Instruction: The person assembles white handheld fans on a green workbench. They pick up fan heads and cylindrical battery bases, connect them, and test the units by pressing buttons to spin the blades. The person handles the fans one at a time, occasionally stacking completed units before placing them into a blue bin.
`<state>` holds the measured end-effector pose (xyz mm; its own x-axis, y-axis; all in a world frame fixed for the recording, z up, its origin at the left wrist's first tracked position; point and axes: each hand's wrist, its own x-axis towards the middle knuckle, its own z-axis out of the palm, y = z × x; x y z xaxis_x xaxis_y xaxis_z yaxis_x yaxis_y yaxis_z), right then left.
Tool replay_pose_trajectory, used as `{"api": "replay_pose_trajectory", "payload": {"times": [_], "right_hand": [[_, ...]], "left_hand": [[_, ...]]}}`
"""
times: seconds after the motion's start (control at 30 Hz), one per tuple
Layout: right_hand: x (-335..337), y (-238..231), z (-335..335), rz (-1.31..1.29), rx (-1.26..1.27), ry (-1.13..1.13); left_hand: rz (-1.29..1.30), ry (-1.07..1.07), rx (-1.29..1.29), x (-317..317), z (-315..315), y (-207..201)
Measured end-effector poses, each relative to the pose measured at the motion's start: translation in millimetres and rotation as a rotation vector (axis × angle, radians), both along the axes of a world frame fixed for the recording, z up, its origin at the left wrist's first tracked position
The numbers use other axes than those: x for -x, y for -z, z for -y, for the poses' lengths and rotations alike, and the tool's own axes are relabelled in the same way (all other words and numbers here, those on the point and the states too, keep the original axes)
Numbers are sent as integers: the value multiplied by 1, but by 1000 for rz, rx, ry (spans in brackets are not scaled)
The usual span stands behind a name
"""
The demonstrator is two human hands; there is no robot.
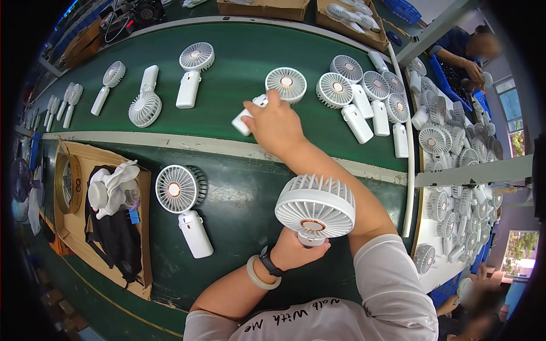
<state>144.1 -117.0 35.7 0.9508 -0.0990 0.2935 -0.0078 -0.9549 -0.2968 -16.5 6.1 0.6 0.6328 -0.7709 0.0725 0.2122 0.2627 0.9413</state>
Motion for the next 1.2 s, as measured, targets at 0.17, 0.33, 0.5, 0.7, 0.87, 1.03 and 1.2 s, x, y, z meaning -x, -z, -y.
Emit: {"api": "replay_pose_trajectory", "payload": {"times": [0.17,0.33,0.5,0.7,0.87,1.03,1.2], "right_hand": [[21,15,43,49,-65,168],[74,22,86,-28,-943,5],[143,-2,57,-104,-1735,-77],[159,-8,58,-12,-1814,-94],[157,-3,68,68,-1865,-162],[159,-1,68,82,-1764,-128],[157,2,70,45,-1732,-58]], "left_hand": [[-68,-34,-1,-1,-1,0],[-151,-38,17,2,3,2],[-213,-156,59,-1,3,-4],[-171,-215,-21,-5,4,-8],[-190,-202,23,-4,6,-6],[-206,-204,-1,-3,3,-7],[-183,-199,-24,-3,3,-6]]}}
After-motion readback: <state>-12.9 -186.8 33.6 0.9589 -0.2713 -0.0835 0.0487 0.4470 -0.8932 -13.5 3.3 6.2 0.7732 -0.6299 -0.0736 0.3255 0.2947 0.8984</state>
